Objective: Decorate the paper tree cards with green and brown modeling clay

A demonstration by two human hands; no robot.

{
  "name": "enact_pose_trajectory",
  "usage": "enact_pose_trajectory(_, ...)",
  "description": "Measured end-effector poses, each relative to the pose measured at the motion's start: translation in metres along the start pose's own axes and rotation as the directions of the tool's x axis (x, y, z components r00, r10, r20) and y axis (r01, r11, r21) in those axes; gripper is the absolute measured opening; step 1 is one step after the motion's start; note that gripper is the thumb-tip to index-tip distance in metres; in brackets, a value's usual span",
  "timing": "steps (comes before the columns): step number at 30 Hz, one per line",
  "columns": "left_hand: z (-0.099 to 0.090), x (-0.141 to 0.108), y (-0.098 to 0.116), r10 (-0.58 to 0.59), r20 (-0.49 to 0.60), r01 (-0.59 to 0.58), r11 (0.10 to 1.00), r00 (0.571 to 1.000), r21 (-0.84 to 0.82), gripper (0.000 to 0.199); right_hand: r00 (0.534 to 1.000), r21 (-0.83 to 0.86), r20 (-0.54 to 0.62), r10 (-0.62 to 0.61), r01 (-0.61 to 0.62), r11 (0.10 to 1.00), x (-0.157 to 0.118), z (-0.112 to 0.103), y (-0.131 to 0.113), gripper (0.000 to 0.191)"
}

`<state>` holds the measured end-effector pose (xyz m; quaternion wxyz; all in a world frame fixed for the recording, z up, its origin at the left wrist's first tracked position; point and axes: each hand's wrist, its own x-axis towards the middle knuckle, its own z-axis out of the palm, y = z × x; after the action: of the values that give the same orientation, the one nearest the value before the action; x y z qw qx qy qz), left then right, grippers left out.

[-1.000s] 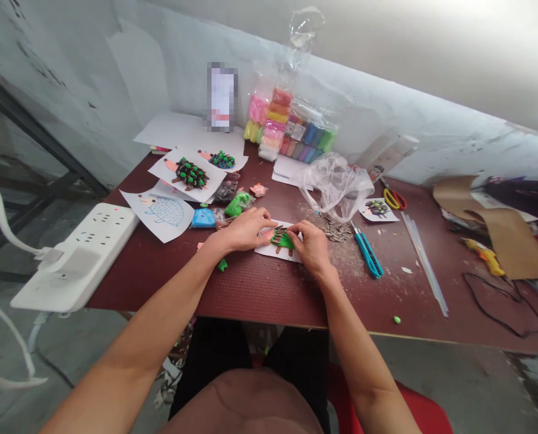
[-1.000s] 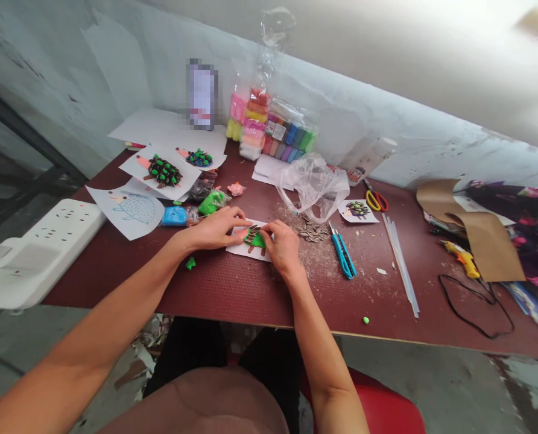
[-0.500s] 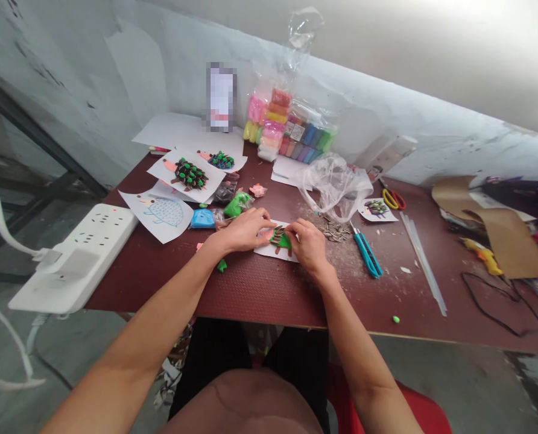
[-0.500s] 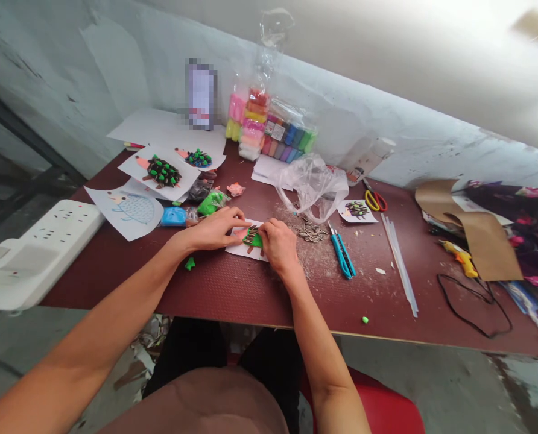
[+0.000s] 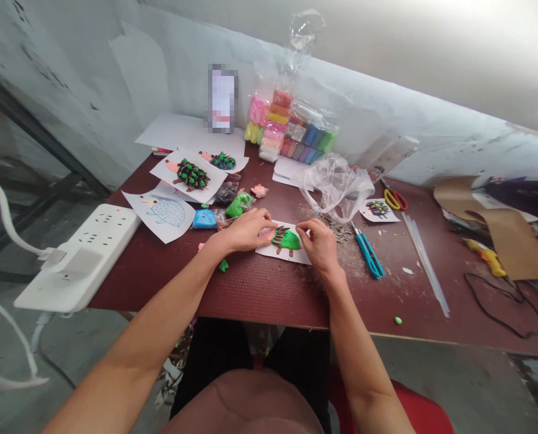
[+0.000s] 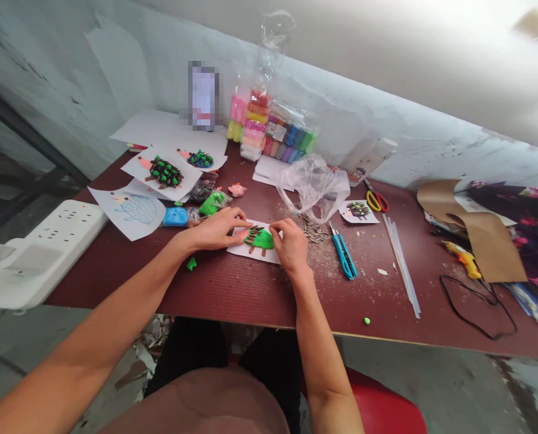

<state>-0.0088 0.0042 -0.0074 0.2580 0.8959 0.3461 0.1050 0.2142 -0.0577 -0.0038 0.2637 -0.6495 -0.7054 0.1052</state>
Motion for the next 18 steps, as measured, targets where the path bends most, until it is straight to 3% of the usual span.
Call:
enact_pose_trajectory(5,-0.001,0.0,-0.001,0.007,0.011,-0.007,1.0,1.0,0.002,0.04,0.955,-0.215,-0.142,0.261,-0.287,0.934,0.001,-0.014,0.017,0.023)
enact_pose_trajectory(8,-0.002,-0.001,0.0,0.01,0.018,-0.01,1.0,1.0,-0.003,0.038,0.922,-0.301,-0.146,0.36,-0.388,0.871,0.001,-0.019,0.025,0.026)
enact_pose_trajectory(18,-0.002,0.0,0.001,-0.007,0.032,0.007,1.0,0.999,0.008,0.042,0.933,-0.413,-0.089,0.349,-0.354,0.839,0.003,-0.023,0.029,0.026)
